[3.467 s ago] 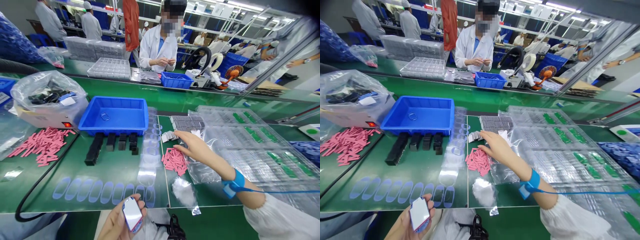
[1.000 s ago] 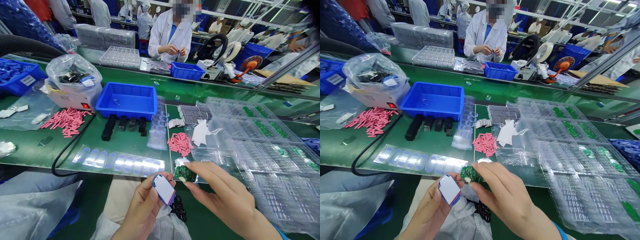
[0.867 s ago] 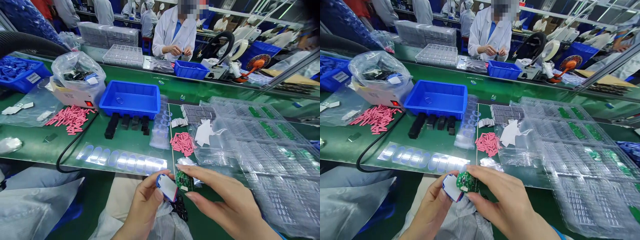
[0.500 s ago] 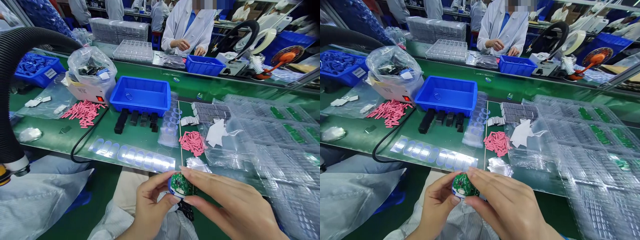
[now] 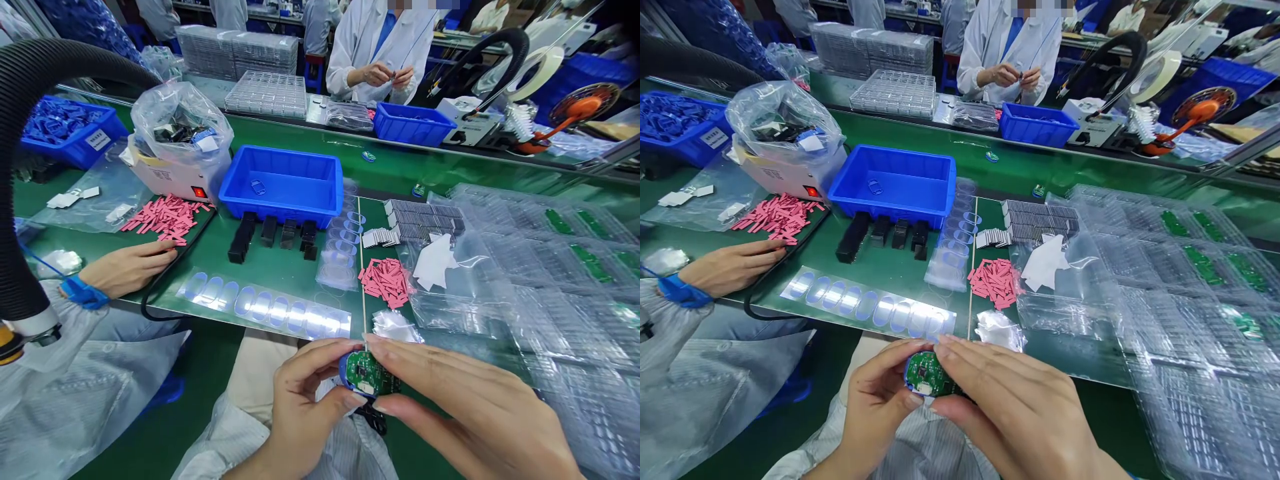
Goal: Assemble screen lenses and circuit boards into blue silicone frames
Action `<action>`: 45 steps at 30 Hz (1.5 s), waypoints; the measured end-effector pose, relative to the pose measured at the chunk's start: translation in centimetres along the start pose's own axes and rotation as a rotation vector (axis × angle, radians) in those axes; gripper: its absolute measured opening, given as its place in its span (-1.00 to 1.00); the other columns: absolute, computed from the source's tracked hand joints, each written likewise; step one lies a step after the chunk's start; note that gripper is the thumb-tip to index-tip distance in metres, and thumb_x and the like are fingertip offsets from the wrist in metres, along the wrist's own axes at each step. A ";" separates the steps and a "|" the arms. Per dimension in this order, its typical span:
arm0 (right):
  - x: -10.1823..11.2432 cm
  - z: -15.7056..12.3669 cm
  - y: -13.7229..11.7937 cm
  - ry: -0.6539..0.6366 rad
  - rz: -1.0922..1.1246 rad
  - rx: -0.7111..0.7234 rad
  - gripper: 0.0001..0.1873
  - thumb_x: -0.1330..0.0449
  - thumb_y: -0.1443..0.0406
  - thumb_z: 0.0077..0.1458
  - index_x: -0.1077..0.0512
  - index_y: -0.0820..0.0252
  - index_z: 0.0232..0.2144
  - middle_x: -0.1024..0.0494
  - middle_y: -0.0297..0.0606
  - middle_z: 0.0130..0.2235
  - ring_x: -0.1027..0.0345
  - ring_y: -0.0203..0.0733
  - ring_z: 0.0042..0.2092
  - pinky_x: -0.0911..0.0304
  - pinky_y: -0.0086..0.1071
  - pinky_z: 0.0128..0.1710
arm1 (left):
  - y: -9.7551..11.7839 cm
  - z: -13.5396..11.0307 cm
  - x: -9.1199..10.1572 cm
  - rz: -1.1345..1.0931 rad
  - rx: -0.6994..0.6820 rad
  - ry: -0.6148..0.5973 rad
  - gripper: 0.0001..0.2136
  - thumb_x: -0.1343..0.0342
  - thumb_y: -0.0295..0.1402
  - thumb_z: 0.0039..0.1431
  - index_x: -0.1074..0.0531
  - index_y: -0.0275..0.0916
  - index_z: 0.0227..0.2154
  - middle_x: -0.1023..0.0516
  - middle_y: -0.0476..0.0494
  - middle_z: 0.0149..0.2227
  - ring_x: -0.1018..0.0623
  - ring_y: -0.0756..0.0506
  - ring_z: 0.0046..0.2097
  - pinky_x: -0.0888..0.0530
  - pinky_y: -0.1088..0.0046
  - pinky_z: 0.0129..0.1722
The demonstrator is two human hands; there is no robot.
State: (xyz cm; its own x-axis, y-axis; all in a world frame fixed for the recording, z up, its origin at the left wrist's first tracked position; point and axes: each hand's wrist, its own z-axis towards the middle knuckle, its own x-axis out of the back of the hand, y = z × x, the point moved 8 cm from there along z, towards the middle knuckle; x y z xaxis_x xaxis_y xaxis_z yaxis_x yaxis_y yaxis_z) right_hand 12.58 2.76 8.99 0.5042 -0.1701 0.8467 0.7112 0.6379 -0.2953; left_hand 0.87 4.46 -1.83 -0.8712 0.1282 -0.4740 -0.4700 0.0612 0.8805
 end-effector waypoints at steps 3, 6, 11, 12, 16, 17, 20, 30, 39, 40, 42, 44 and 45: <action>0.0 -0.1 -0.1 0.024 0.002 -0.004 -0.76 -0.08 0.27 0.25 -0.47 0.29 -0.15 -0.62 -0.27 -0.20 -0.53 -0.32 -0.19 -0.32 -0.60 0.03 | 0.1 -0.1 0.1 0.005 -0.015 -0.002 -0.70 -0.34 -0.34 -0.08 -0.58 0.01 -0.21 -0.65 0.00 -0.20 -0.61 -0.02 -0.17 -0.53 0.66 -0.15; -0.2 -0.2 -0.2 0.032 0.017 0.007 -0.77 -0.09 0.28 0.24 -0.48 0.30 -0.18 -0.62 -0.27 -0.20 -0.52 -0.33 -0.17 -0.30 -0.62 0.04 | 0.3 0.1 0.2 0.010 -0.052 -0.002 -0.70 -0.35 -0.32 -0.10 -0.59 0.00 -0.22 -0.63 -0.05 -0.22 -0.60 -0.04 -0.18 -0.55 0.62 -0.18; -0.5 -0.4 -0.1 0.053 0.022 -0.019 -0.77 -0.08 0.30 0.25 -0.48 0.32 -0.19 -0.63 -0.26 -0.22 -0.52 -0.37 -0.18 -0.28 -0.64 0.05 | 0.4 0.5 0.5 0.028 -0.080 0.031 -0.69 -0.39 -0.34 -0.18 -0.61 -0.03 -0.27 -0.54 -0.06 -0.33 -0.56 0.02 -0.31 -0.56 0.64 -0.31; -0.4 -0.4 -0.1 0.063 0.018 -0.024 -0.78 -0.09 0.30 0.24 -0.48 0.33 -0.20 -0.63 -0.25 -0.22 -0.52 -0.37 -0.18 -0.28 -0.64 0.05 | 0.5 0.6 0.4 0.032 -0.079 0.033 -0.69 -0.39 -0.34 -0.18 -0.61 -0.02 -0.27 -0.53 -0.06 -0.35 -0.56 0.02 -0.33 -0.56 0.64 -0.33; -0.3 -0.5 -0.1 0.087 0.004 0.008 -0.82 -0.14 0.33 0.20 -0.48 0.33 -0.20 -0.63 -0.22 -0.22 -0.53 -0.29 -0.18 -0.33 -0.55 0.04 | 0.8 0.8 0.4 0.051 -0.089 0.046 -0.70 -0.40 -0.31 -0.19 -0.61 -0.01 -0.29 -0.56 -0.06 -0.43 -0.55 0.04 -0.42 -0.57 0.64 -0.42; -0.4 -0.5 -0.1 0.083 0.007 0.024 -0.82 -0.15 0.33 0.19 -0.47 0.32 -0.20 -0.63 -0.21 -0.22 -0.53 -0.26 -0.18 -0.35 -0.53 0.02 | 0.9 0.8 0.4 0.063 -0.097 0.056 -0.70 -0.40 -0.31 -0.21 -0.61 -0.01 -0.30 -0.58 -0.06 -0.45 -0.56 0.03 -0.44 -0.57 0.64 -0.44; -0.7 -0.7 -0.2 0.043 0.006 0.054 -0.80 -0.19 0.34 0.16 -0.44 0.30 -0.15 -0.62 -0.18 -0.20 -0.52 -0.19 -0.15 -0.41 -0.45 -0.01 | 0.9 0.7 0.7 0.109 -0.069 0.095 -0.69 -0.43 -0.39 -0.26 -0.62 -0.02 -0.34 -0.64 -0.04 -0.50 -0.59 0.02 -0.49 -0.57 0.66 -0.47; -1.8 -1.7 0.0 0.118 0.135 -0.014 -0.66 -0.21 0.50 0.06 -0.42 0.26 -0.08 -0.58 -0.13 -0.10 -0.46 -0.12 -0.04 -0.42 -0.32 0.00 | -1.1 0.0 1.7 0.006 0.202 0.109 -0.86 -0.35 -0.38 -0.10 -0.64 -0.09 -0.39 -0.70 -0.06 -0.39 -0.66 -0.04 -0.38 -0.58 0.68 -0.37; -4.8 -2.8 4.0 0.093 0.933 -0.577 -0.86 -0.21 0.33 0.11 -0.50 0.03 -0.25 -0.62 -0.31 -0.28 -0.55 -0.24 -0.32 -0.48 -0.56 -0.42 | 2.2 0.4 0.1 0.314 -0.093 0.020 -0.83 -0.27 -0.35 0.01 -0.60 0.01 -0.29 -0.69 -0.03 -0.33 -0.67 -0.08 -0.31 -0.59 0.56 -0.26; -5.2 -2.8 4.0 0.076 0.999 -0.593 -0.82 -0.21 0.34 0.10 -0.51 0.01 -0.22 -0.63 -0.29 -0.24 -0.56 -0.22 -0.30 -0.49 -0.55 -0.40 | 2.4 0.4 0.0 0.337 -0.128 0.018 -0.83 -0.26 -0.35 0.02 -0.60 0.00 -0.28 -0.69 -0.04 -0.31 -0.67 -0.10 -0.28 -0.60 0.51 -0.24; -5.3 -2.9 4.2 0.079 1.051 -0.603 -0.74 -0.24 0.38 0.08 -0.51 -0.03 -0.18 -0.63 -0.30 -0.22 -0.56 -0.20 -0.28 -0.49 -0.54 -0.37 | 2.8 0.3 -0.1 0.371 -0.191 0.007 -0.82 -0.25 -0.34 0.04 -0.59 0.02 -0.25 -0.68 -0.05 -0.29 -0.67 -0.11 -0.26 -0.61 0.45 -0.23; -4.8 -2.9 4.2 0.115 1.005 -0.574 -0.69 -0.27 0.43 0.02 -0.53 -0.06 -0.19 -0.64 -0.36 -0.27 -0.56 -0.25 -0.33 -0.48 -0.58 -0.37 | 3.1 0.2 -0.4 0.404 -0.251 -0.026 -0.80 -0.22 -0.34 0.07 -0.57 0.04 -0.21 -0.68 -0.04 -0.29 -0.67 -0.10 -0.28 -0.61 0.45 -0.25; -4.5 -2.8 4.1 0.137 0.966 -0.552 -0.67 -0.28 0.44 0.00 -0.53 -0.07 -0.21 -0.64 -0.39 -0.29 -0.56 -0.27 -0.36 -0.47 -0.59 -0.38 | 3.2 0.1 -0.5 0.423 -0.276 -0.048 -0.78 -0.21 -0.34 0.08 -0.55 0.04 -0.19 -0.68 -0.03 -0.28 -0.67 -0.09 -0.28 -0.61 0.46 -0.24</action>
State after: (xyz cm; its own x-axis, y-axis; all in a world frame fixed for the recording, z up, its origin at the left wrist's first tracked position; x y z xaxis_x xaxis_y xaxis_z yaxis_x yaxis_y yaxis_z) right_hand 14.63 4.02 2.70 0.9875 0.1130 0.1103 0.0950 0.1323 -0.9866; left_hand -0.16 4.70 1.25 -0.9890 0.1309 -0.0696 -0.1030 -0.2693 0.9575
